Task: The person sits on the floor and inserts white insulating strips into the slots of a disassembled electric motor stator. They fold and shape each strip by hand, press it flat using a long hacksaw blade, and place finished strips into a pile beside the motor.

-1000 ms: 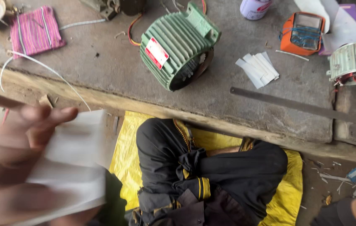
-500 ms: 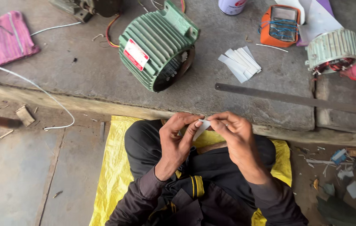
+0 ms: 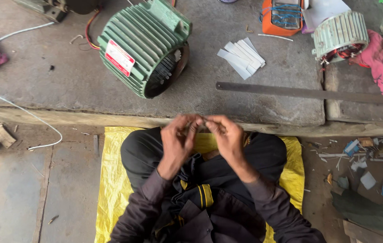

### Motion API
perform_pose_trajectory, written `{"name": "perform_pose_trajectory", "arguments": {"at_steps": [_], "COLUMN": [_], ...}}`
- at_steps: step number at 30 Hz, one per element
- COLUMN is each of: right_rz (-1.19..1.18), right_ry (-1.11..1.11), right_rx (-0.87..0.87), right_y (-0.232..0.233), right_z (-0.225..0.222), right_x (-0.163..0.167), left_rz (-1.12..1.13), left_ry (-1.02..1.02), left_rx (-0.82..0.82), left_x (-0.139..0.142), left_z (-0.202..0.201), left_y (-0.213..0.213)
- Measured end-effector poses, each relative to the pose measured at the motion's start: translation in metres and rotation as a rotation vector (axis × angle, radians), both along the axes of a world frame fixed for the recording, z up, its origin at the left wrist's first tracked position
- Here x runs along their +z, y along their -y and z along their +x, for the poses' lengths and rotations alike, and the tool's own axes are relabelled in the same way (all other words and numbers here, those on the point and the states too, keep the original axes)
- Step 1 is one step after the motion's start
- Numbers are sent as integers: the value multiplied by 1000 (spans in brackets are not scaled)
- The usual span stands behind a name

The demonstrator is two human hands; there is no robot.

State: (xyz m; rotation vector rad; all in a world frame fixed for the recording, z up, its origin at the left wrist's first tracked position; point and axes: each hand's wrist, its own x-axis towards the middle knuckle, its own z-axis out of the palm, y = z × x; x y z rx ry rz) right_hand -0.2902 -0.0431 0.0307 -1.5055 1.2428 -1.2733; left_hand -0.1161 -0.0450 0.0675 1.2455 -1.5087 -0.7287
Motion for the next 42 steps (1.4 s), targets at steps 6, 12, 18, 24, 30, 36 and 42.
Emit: {"name": "perform_pose_trajectory", "arguments": {"at_steps": [6, 12, 18, 24, 30, 36, 42], "right_rz": [-244, 68, 99, -199, -224, -294, -268], "right_ry": [-807, -963, -709, -695, -783, -770, -859], "right_rx": [-159, 90, 247, 165, 130, 149, 157], "right_y": [95, 142, 138, 123, 120, 104, 101], "right_z": [-71, -82, -78, -77, -77, -65, -60], "right_x": [0, 13, 21, 7, -4, 0, 8], "left_rz": [-644, -420, -285, -315, -328, -340, -408], "left_ry": [802, 874, 928, 949, 977, 1016, 1039], "left_rx": [96, -35, -13, 13, 24, 32, 23], "left_x": [-36, -78, -78, -67, -71, -73, -81], "left_z": [3, -52, -59, -61, -60, -59, -56], "left_y": [75, 91, 50, 37, 35, 32, 33]}}
